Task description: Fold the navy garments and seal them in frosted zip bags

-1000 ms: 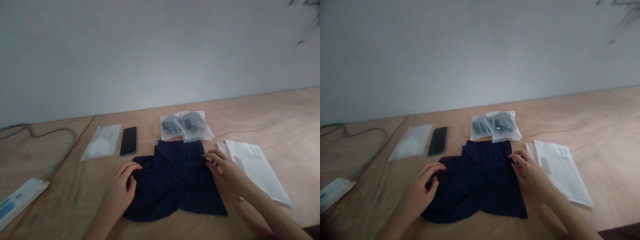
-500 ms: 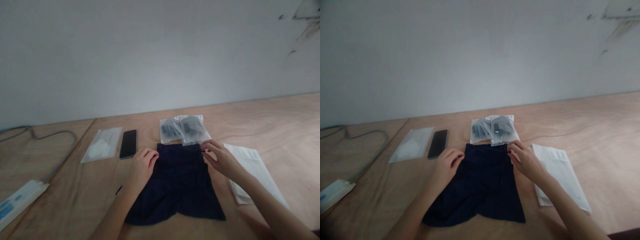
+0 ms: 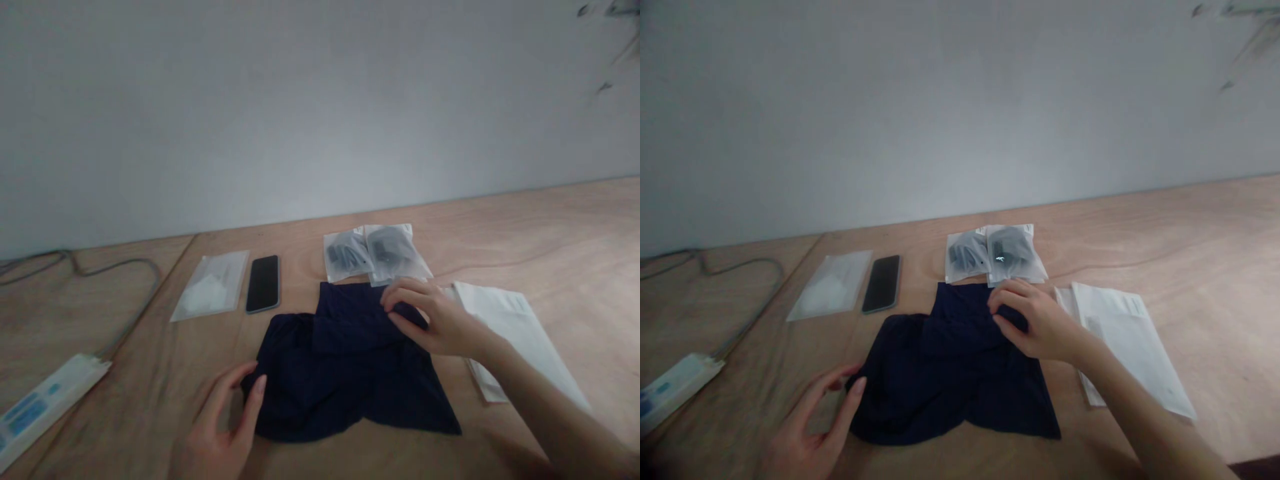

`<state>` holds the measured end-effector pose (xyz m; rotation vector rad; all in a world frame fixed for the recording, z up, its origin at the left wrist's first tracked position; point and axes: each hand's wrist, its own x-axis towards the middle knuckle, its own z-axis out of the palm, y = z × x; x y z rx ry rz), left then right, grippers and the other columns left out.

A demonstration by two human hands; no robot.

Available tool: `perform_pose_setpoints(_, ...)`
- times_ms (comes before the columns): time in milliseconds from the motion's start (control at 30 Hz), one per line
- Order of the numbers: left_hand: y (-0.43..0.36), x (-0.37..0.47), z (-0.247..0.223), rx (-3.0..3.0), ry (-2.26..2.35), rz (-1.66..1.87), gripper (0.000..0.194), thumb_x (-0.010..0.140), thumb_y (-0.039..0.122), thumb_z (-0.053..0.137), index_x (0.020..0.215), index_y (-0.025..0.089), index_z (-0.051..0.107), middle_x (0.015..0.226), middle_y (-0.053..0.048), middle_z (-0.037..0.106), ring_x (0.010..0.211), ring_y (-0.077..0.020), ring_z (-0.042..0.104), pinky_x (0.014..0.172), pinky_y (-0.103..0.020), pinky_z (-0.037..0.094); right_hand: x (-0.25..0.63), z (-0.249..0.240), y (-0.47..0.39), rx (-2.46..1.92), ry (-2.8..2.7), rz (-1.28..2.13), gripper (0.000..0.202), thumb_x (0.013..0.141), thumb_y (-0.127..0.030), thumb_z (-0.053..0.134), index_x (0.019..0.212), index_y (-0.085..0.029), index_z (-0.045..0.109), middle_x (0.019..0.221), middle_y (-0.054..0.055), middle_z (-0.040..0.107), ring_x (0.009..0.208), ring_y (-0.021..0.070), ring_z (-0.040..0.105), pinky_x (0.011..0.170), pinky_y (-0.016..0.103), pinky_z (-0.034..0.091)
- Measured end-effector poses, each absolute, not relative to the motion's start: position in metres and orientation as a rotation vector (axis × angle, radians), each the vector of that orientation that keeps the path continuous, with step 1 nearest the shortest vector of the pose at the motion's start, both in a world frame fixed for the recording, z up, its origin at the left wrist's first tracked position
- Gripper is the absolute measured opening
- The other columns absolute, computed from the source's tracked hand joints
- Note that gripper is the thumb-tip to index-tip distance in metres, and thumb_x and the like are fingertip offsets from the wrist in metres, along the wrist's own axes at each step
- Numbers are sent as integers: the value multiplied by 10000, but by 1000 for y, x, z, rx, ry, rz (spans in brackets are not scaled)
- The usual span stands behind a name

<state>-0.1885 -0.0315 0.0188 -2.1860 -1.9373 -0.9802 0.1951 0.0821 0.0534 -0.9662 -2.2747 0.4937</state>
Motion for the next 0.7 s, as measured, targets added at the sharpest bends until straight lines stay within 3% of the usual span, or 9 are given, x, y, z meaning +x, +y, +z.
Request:
perform_pose_setpoints(100,-47,-210,5,-2073,-2094,-879,386,991,590,618,1206,278,691,1135,-64,786,993,-275,764,832,-380,619,135,59,109,-819,-2375,540,197,988,-148,582,1146,-210,681,1132,87,712,1069,221,697,945,358,576)
perform_pose_setpoints(200,-55,-217,-1,-2150,-2040,-899,381,994,616,592,1118,285,734,1085,-45,810,950,-251,791,813,-342,639,72,54,133,-650,-2539,542,225,992,-148,620,1186,-205,717,1139,85,709,1060,212,684,945,345,560)
perform_pose_setpoints(400,-59,-198,4,-2057,-2096,-987,335,1010,585,582,1036,283,724,898,-5,806,737,-200,777,667,-288,623,1,35,154,-542,-2666,594,143,874,-117,785,995,-193,779,1154,69,699,1012,200,665,886,309,548)
perform_pose_setpoints(500,-60,-179,14,-1919,-2157,-1073,358,987,604,610,1038,261,697,896,-20,773,738,-202,740,696,-312,608,5,38,157,-537,-2664,654,127,878,-93,764,979,-169,774,1167,63,701,999,172,667,888,274,533)
perform_pose_setpoints(700,-47,-115,54,-2170,-1875,-1362,108,1011,339,654,1094,270,648,962,-18,733,849,-197,706,807,-344,589,69,63,170,-665,-2590,765,272,856,14,591,1007,-182,702,1007,20,726,865,130,659,779,231,512)
